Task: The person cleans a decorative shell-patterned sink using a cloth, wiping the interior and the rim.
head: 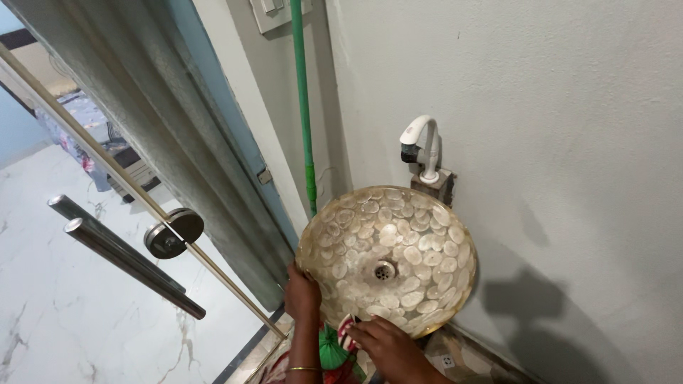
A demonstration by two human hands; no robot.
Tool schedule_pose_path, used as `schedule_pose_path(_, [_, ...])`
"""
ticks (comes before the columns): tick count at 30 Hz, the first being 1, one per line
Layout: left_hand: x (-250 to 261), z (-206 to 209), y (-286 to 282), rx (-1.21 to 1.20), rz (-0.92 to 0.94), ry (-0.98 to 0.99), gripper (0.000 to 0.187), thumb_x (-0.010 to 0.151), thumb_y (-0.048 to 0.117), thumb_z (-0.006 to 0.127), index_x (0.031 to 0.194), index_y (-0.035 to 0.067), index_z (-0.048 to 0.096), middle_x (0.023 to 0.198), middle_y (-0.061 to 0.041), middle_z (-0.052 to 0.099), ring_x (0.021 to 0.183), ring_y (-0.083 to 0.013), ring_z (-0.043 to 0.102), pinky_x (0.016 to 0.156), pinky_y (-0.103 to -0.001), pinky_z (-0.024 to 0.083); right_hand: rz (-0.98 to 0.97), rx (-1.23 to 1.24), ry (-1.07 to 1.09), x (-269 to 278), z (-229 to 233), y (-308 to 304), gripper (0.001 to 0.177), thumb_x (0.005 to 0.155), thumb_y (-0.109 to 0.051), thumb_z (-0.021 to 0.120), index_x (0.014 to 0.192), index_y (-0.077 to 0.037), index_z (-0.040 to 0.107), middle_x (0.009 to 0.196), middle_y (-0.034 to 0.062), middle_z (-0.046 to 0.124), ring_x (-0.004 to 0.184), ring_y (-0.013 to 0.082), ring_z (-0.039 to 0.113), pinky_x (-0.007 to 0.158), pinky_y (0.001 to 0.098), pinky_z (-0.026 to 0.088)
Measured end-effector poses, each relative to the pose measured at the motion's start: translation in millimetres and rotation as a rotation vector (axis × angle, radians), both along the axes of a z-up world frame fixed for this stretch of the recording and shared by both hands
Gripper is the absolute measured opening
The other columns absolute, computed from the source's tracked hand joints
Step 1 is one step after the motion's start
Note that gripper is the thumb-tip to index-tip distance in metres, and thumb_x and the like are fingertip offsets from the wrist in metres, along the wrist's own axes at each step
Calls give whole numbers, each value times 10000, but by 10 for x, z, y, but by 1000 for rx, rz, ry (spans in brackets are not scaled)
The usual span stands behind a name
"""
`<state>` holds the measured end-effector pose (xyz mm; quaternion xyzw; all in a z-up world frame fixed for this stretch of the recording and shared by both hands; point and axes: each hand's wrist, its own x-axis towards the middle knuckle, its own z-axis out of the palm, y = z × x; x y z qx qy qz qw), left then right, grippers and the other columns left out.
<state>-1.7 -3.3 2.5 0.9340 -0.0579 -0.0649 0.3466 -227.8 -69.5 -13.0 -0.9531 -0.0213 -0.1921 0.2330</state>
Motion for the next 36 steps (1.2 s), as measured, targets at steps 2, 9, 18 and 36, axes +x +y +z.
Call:
schedule_pose_path(2, [3, -10, -4, 5, 6, 4, 492, 1018, 378, 504, 1497, 293, 428, 1217, -179, 714, 1129, -416, 676, 917, -542, 528, -26, -22, -49, -134, -87, -62, 434, 861, 11, 636, 1290, -22, 692, 1195, 139, 710, 1145, 305, 647, 995, 430, 517])
schedule_pose_path(9, [36, -70, -6, 20, -11, -20, 491, 1020, 383, 498, 1494, 276, 428, 1192, -190, 723, 1102, -432, 685, 897, -560, 531, -30, -41, -178, -799, -164, -656, 264, 948, -22, 651, 1188, -94, 733, 1196, 88, 746, 1143, 247, 709, 1047, 430, 496])
schedule_pose_path(18, [99, -241, -19, -5, -27, -112, 485, 1015, 325, 507, 1491, 254, 444, 1162, -189, 732, 1062, -416, 693, 853, -552, 542, -93, -148, -173, -1105, -233, -1983, 331, 934, -1, 582, 1235, -92, 684, 1303, 120, 690, 1226, 294, 650, 1076, 393, 514])
schedule_pose_path(36, [93, -150, 16, 62, -21, -70, 493, 1014, 321, 499, 1504, 310, 447, 1210, -189, 717, 1090, -434, 685, 878, -550, 542, -301, 1, -104, -1157, 54, -2133, 440, 846, 55, 582, 1236, -106, 704, 1276, 84, 697, 1227, 267, 629, 1030, 375, 528])
